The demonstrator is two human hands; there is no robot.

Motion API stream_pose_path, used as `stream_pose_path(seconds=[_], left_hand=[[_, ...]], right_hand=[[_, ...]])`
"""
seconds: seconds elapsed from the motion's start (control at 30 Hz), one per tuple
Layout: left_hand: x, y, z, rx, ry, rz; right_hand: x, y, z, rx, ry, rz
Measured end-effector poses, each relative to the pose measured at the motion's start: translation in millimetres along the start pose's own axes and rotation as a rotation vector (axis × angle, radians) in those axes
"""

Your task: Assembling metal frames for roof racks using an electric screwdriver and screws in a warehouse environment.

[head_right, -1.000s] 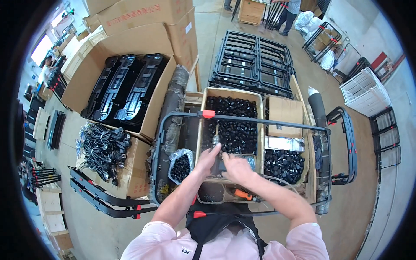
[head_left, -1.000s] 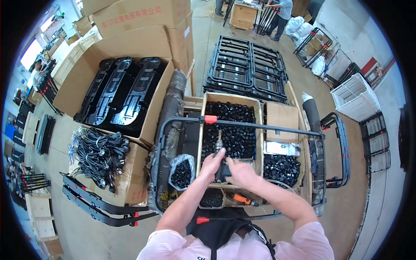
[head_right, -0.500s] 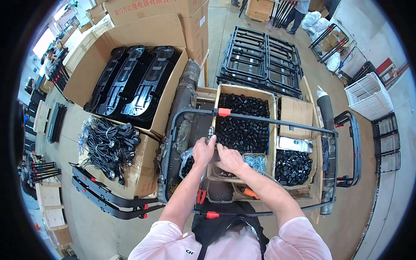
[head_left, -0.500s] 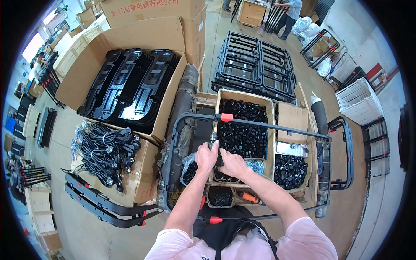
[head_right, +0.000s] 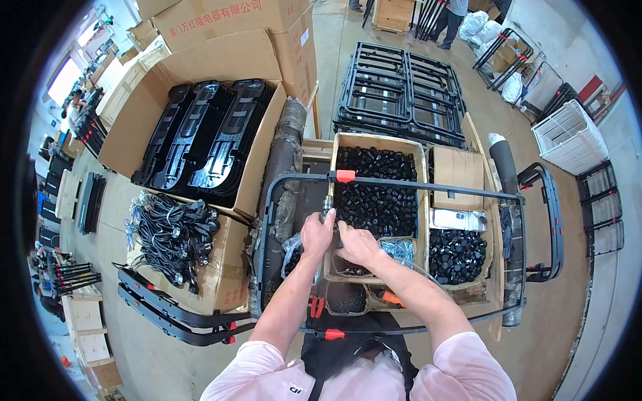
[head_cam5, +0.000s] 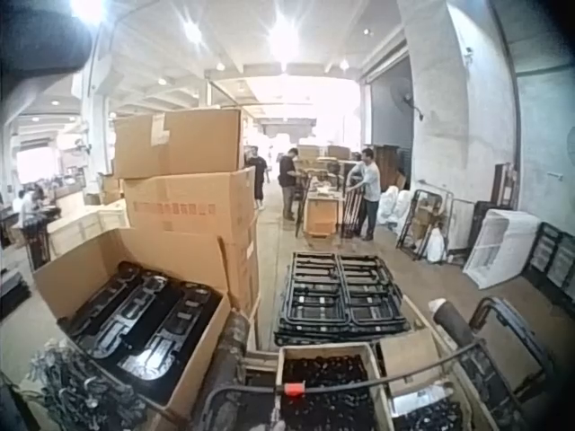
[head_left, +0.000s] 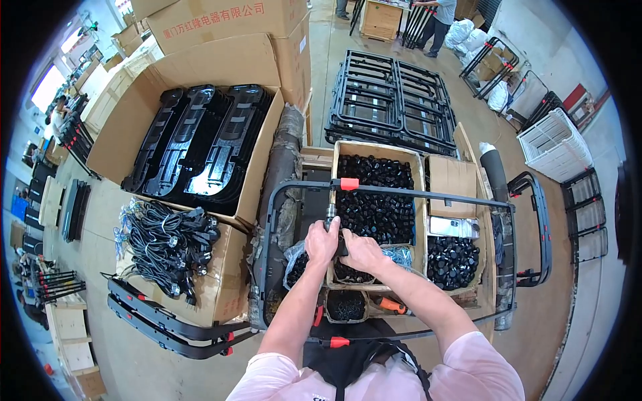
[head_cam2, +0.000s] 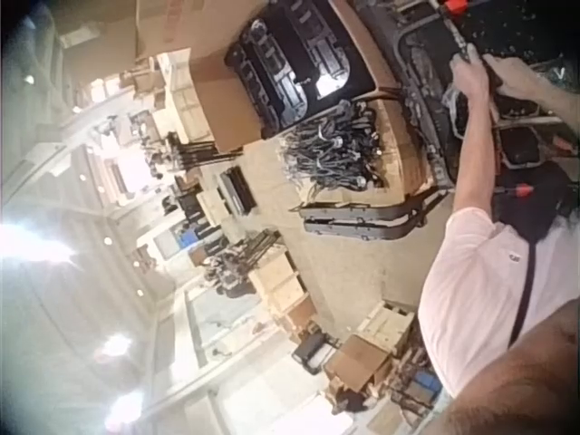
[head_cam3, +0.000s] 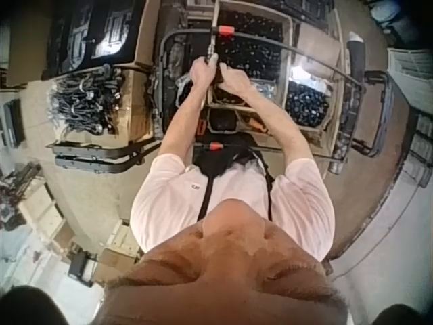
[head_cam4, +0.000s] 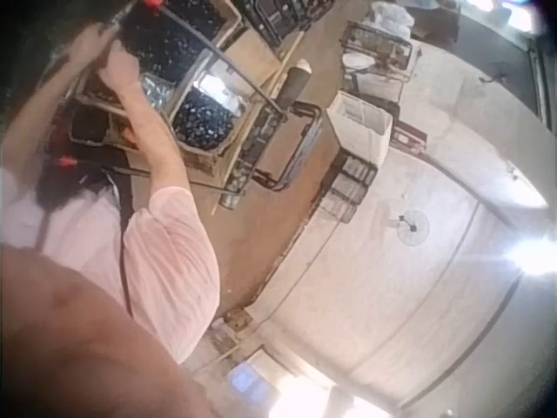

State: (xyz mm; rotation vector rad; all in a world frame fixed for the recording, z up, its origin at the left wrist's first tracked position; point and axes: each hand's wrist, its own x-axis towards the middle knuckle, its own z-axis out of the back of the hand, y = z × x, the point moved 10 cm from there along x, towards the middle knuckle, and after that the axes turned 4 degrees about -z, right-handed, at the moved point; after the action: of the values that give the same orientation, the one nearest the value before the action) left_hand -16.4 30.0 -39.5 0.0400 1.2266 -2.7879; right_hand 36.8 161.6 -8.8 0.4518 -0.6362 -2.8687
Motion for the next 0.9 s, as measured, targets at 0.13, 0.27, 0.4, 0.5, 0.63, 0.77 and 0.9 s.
stream_pose_path(seconds=[0.13, 0.27, 0.4, 0.5, 0.63, 0.77, 0.9], left_hand=[[5.6, 2.6, -4.5, 0.006, 0.034, 0.034], [7.4, 2.6, -9.5, -0.006, 0.085, 0.076], [9.8, 2.6, -10.1, 0.037, 0.048, 0.055], [12.5, -0.2, -10.8, 0.056, 0.022, 0.036], [16.7, -6.4, -11.0, 0.077, 0.042, 0.049], [20.8, -7.1, -11.5, 0.087, 0.06, 0.062], [21.4, -2.9, -8.8, 0.083, 0.077, 0.119]], right_hand=[[1.4, -4.7, -0.1, 0.019, 0.0, -0.04], [3.1, -10.5, -3.4, 0.03, 0.019, -0.053], [6.0, -13.7, -5.5, 0.065, 0.002, -0.055], [8.2, -16.4, -5.4, 0.072, -0.021, -0.058], [8.5, -18.1, 2.4, 0.085, -0.055, -0.066], [9.3, -19.4, 3.2, 0.116, -0.08, -0.082], [6.8, -3.3, 7.0, 0.075, -0.142, 0.019]])
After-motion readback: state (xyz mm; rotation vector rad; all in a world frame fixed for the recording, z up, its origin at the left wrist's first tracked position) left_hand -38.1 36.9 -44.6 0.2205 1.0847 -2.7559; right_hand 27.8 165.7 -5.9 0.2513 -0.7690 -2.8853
